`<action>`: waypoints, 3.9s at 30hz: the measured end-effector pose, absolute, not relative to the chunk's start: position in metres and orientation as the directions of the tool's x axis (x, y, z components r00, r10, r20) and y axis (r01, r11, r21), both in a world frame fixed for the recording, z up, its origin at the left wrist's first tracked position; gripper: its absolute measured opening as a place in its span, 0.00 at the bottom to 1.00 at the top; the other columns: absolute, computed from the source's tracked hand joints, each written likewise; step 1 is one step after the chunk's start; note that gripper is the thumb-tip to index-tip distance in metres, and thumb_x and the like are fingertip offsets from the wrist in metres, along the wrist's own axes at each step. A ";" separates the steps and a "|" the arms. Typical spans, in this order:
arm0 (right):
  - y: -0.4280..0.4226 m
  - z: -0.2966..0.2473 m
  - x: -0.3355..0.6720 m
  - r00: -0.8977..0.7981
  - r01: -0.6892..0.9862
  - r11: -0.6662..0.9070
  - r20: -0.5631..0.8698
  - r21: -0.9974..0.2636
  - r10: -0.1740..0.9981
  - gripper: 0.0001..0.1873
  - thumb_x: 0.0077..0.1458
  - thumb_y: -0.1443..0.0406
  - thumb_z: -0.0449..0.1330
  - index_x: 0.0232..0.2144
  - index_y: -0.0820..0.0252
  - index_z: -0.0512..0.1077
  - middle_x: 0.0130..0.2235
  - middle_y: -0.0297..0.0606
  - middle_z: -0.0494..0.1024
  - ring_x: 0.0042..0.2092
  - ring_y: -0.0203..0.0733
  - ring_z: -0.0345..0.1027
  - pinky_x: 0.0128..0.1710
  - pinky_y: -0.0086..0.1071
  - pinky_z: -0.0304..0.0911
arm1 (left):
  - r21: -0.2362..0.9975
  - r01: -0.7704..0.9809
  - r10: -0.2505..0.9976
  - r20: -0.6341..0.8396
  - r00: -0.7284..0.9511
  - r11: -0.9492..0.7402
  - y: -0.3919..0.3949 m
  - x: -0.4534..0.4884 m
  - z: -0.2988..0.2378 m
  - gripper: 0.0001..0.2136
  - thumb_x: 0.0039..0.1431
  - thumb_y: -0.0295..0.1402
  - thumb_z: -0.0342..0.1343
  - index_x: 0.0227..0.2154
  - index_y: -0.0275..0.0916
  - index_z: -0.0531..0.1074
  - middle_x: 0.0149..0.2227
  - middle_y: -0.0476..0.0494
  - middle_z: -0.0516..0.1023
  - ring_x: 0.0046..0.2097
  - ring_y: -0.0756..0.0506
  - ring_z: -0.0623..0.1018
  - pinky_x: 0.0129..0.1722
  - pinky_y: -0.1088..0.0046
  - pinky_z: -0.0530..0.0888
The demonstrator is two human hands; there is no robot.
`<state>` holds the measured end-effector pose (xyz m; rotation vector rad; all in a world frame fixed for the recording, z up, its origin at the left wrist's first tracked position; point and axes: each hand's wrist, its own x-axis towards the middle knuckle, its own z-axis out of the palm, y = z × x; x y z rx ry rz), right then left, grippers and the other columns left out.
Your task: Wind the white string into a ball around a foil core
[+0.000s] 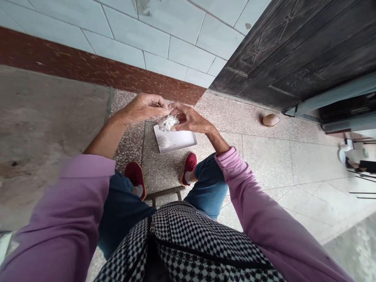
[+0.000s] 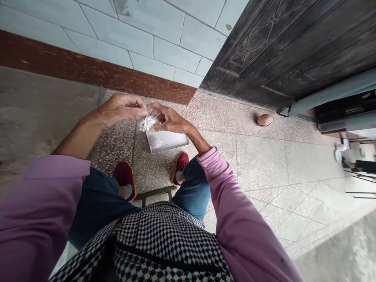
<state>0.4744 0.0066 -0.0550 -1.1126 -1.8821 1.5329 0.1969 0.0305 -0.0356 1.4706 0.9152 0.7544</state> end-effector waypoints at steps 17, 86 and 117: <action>0.014 -0.037 0.461 -0.271 0.313 0.169 0.082 -0.935 0.959 0.52 0.61 0.24 0.82 0.69 0.51 0.88 0.66 0.48 0.92 0.71 0.59 0.80 0.65 0.49 0.86 | 0.994 0.000 0.933 -0.104 0.344 0.111 0.017 0.233 -0.054 0.17 0.68 0.40 0.81 0.30 0.40 0.81 0.27 0.45 0.78 0.26 0.49 0.69 0.29 0.67 0.64; 0.018 -0.052 0.476 -0.511 0.083 -0.047 -0.083 -0.995 0.856 0.50 0.55 0.35 0.93 0.65 0.56 0.85 0.54 0.39 0.89 0.54 0.47 0.83 0.49 0.35 0.81 | 0.917 -0.139 0.893 -0.316 0.320 0.375 0.025 0.224 -0.037 0.09 0.77 0.19 0.71 0.38 0.35 0.84 0.28 0.48 0.77 0.29 0.51 0.68 0.28 0.72 0.59; 0.017 -0.030 0.478 -0.415 0.095 -0.168 -0.192 -0.981 0.889 0.46 0.53 0.41 0.95 0.62 0.54 0.83 0.52 0.33 0.90 0.50 0.41 0.80 0.45 0.34 0.80 | 0.985 -0.065 0.926 -0.124 0.358 0.157 0.025 0.224 -0.048 0.16 0.72 0.41 0.80 0.34 0.40 0.81 0.26 0.48 0.72 0.24 0.51 0.66 0.25 0.73 0.57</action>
